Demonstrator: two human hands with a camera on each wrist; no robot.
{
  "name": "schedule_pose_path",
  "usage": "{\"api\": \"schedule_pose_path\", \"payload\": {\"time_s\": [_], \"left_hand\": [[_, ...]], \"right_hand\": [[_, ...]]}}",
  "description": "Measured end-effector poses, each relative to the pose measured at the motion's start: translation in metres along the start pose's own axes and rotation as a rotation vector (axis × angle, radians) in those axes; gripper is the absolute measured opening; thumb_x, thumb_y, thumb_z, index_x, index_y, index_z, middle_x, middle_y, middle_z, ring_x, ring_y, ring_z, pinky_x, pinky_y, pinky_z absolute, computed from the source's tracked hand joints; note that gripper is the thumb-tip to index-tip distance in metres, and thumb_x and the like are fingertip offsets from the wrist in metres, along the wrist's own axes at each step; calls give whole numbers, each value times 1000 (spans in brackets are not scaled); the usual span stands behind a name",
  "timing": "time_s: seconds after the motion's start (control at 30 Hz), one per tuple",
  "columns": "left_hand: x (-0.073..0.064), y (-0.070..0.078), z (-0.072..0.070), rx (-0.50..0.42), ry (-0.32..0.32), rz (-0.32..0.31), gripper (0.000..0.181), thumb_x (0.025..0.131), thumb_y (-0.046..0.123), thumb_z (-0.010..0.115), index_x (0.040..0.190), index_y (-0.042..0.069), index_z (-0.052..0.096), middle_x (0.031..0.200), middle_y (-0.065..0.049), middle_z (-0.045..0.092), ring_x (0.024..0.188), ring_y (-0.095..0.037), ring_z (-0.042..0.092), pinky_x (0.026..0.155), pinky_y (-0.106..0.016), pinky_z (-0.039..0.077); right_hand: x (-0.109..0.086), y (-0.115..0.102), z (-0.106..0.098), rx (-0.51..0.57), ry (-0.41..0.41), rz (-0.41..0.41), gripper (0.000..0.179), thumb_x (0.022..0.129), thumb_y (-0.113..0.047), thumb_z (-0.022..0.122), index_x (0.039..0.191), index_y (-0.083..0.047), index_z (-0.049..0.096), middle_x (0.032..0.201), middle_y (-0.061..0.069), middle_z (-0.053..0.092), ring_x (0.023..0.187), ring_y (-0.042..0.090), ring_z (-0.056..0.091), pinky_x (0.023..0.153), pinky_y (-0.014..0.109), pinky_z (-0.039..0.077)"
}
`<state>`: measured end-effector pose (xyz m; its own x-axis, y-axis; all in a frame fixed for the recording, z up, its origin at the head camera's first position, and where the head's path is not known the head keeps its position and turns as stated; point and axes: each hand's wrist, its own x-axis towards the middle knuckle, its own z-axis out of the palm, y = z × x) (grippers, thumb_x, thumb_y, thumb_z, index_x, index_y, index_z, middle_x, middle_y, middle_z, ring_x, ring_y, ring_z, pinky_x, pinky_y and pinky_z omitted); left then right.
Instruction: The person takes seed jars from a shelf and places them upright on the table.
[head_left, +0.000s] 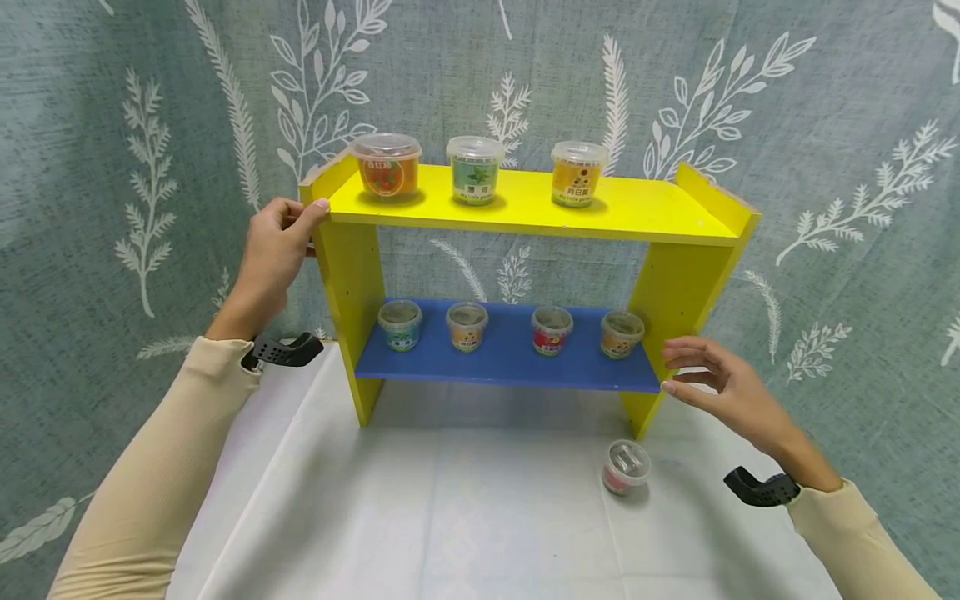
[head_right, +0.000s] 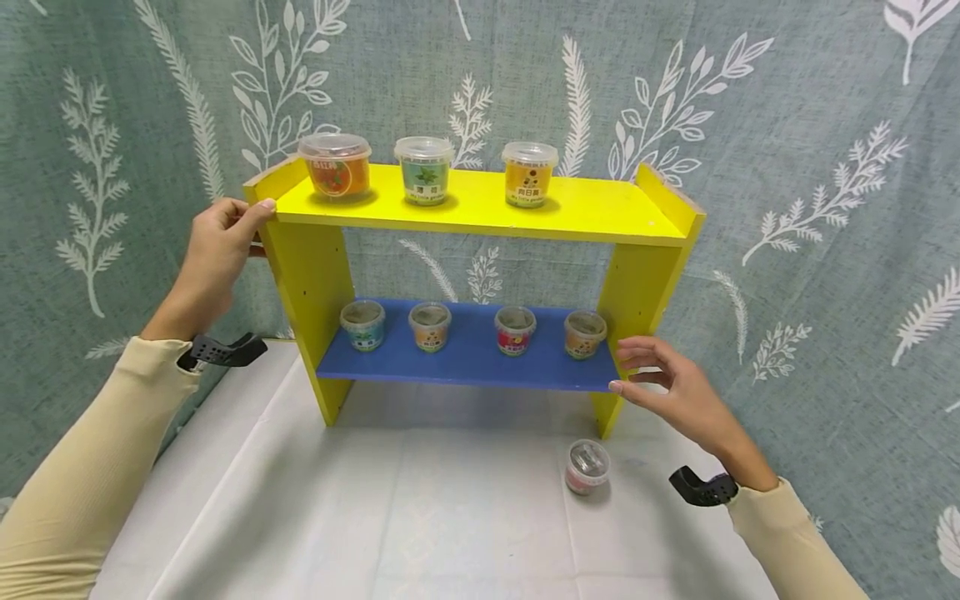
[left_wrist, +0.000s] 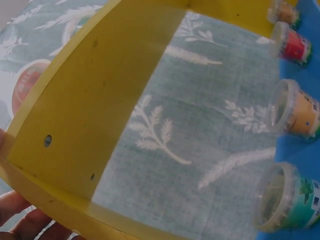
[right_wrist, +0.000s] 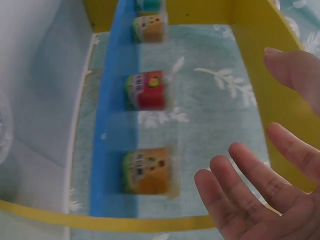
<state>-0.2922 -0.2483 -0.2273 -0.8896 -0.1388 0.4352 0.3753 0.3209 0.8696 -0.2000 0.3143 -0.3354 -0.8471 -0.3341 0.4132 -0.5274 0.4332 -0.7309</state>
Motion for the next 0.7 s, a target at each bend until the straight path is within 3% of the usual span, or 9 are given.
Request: {"api": "schedule_pose_path", "payload": {"time_s": [0.2, 0.7], "left_hand": [[0, 0, 1, -8, 4, 7, 40, 100, 51, 60, 107, 12, 56, 101, -1, 56, 89, -15, 58, 79, -25, 49], [-1, 1, 0, -41, -2, 3, 39, 100, 50, 61, 107, 12, 55, 100, -1, 56, 87, -14, 58, 80, -24, 49]], "right_hand": [[13, -17, -5, 11, 6, -64, 51, 94, 10, 67, 142, -1, 52, 130, 4, 61, 113, 14, 63, 93, 21, 51], [35, -45, -11, -5, 44, -86, 48, 96, 7, 67, 141, -3, 53, 129, 7, 62, 113, 17, 64, 93, 20, 51]]}}
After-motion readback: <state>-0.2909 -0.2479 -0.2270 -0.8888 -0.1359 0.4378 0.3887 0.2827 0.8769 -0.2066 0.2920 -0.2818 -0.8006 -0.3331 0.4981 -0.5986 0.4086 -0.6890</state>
